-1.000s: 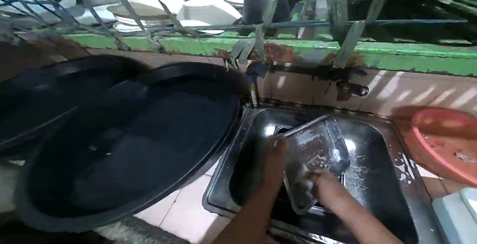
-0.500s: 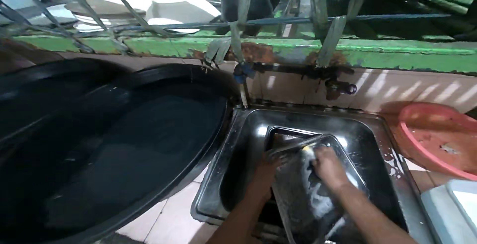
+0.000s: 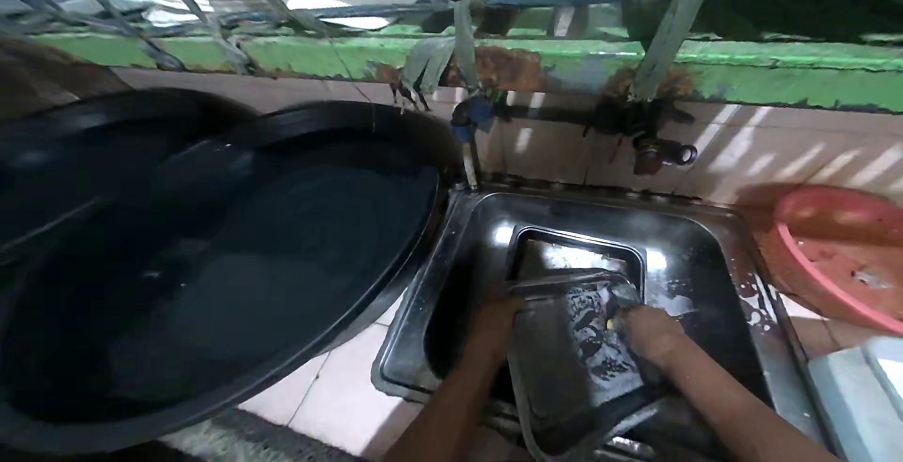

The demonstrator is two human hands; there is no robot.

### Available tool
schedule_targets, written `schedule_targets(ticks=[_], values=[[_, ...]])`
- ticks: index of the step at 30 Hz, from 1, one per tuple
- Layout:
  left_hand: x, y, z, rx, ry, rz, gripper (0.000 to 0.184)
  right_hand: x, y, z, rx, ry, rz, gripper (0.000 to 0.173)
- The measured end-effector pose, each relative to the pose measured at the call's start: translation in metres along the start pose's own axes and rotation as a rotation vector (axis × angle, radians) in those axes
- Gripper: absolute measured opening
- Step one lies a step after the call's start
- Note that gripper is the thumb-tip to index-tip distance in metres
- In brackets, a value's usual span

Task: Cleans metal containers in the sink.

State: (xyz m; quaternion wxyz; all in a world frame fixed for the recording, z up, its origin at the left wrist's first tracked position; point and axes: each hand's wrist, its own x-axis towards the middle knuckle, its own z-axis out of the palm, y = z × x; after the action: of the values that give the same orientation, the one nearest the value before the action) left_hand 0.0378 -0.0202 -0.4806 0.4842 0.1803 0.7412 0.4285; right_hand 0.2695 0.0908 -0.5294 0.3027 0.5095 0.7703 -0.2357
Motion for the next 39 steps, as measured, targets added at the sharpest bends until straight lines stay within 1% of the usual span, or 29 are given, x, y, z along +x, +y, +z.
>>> schedule_targets(ticks=[4, 7, 10, 13, 14, 16, 18, 20, 22, 23, 24, 25, 26, 27, 28, 29, 30, 31, 32, 34, 35, 36, 37, 39], values=[[0.009, -0.009, -0.006, -0.023, 0.072, 0.044, 0.036, 0.003, 0.010, 0.018, 0.056, -0.069, 0.001, 0.044], [0.018, -0.011, -0.005, -0.047, 0.104, 0.077, 0.035, 0.005, 0.008, 0.020, 0.099, -0.082, -0.017, 0.046], [0.027, -0.019, 0.004, -0.069, 0.119, 0.088, 0.035, -0.003, -0.020, 0.020, 0.143, -0.086, -0.112, 0.050], [0.043, -0.032, 0.006, -0.027, 0.120, 0.093, 0.038, -0.006, -0.058, 0.021, 0.297, -0.077, -0.251, 0.047], [0.051, -0.039, 0.003, 0.002, 0.126, 0.094, 0.040, -0.008, -0.065, 0.020, 0.407, -0.071, -0.270, 0.047], [0.066, -0.048, -0.004, 0.074, 0.142, 0.100, 0.046, -0.014, -0.062, 0.017, 0.754, -0.014, -0.249, 0.045], [0.074, -0.052, -0.012, 0.207, 0.161, 0.121, 0.050, -0.017, -0.039, 0.023, 1.198, 0.115, -0.176, 0.042], [0.077, -0.051, -0.015, 0.395, 0.177, 0.186, 0.052, -0.026, -0.004, 0.028, 1.546, 0.247, -0.124, 0.039], [0.073, -0.053, -0.008, 0.676, 0.184, 0.282, 0.059, -0.041, 0.030, 0.036, 1.793, 0.322, -0.120, 0.039], [0.068, -0.056, 0.000, 0.816, 0.167, 0.364, 0.059, -0.049, 0.044, 0.041, 1.882, 0.351, -0.142, 0.039], [0.062, -0.062, 0.009, 0.925, 0.110, 0.456, 0.057, -0.058, 0.053, 0.046, 1.950, 0.395, -0.157, 0.036], [0.053, -0.070, 0.021, 0.996, 0.009, 0.538, 0.055, -0.066, 0.060, 0.051, 1.999, 0.437, -0.163, 0.035], [0.043, -0.080, 0.032, 1.055, -0.136, 0.595, 0.054, -0.072, 0.065, 0.056, 2.031, 0.472, -0.168, 0.034], [0.034, -0.089, 0.039, 1.057, -0.351, 0.590, 0.055, -0.079, 0.068, 0.061, 2.060, 0.493, -0.179, 0.032], [0.031, -0.098, 0.044, 1.096, -0.526, 0.564, 0.058, -0.086, 0.071, 0.066, 2.086, 0.495, -0.199, 0.030], [0.031, -0.105, 0.047, 1.155, -0.619, 0.527, 0.060, -0.092, 0.073, 0.071, 2.112, 0.487, -0.225, 0.032], [0.033, -0.109, 0.047, 1.209, -0.651, 0.477, 0.061, -0.097, 0.075, 0.074, 2.135, 0.481, -0.242, 0.034], [0.033, -0.110, 0.044, 1.253, -0.648, 0.441, 0.060, -0.102, 0.076, 0.077, 2.151, 0.482, -0.255, 0.035], [0.034, -0.111, 0.039, 1.294, -0.627, 0.440, 0.057, -0.107, 0.077, 0.079, 2.151, 0.487, -0.265, 0.034], [0.027, -0.103, 0.027, 1.383, -0.603, 0.465, 0.050, -0.115, 0.080, 0.083, 2.053, 0.528, -0.274, 0.029], [0.021, -0.094, 0.023, 1.407, -0.585, 0.471, 0.047, -0.118, 0.081, 0.081, 1.958, 0.585, -0.259, 0.027], [0.013, -0.082, 0.022, 1.403, -0.570, 0.467, 0.046, -0.120, 0.081, 0.079, 1.859, 0.657, -0.226, 0.025], [0.005, -0.068, 0.020, 1.385, -0.546, 0.459, 0.044, -0.122, 0.081, 0.077, 1.773, 0.727, -0.171, 0.028], [-0.010, -0.034, 0.021, 1.347, -0.464, 0.469, 0.041, -0.129, 0.077, 0.069, 1.592, 0.830, -0.002, 0.044]])
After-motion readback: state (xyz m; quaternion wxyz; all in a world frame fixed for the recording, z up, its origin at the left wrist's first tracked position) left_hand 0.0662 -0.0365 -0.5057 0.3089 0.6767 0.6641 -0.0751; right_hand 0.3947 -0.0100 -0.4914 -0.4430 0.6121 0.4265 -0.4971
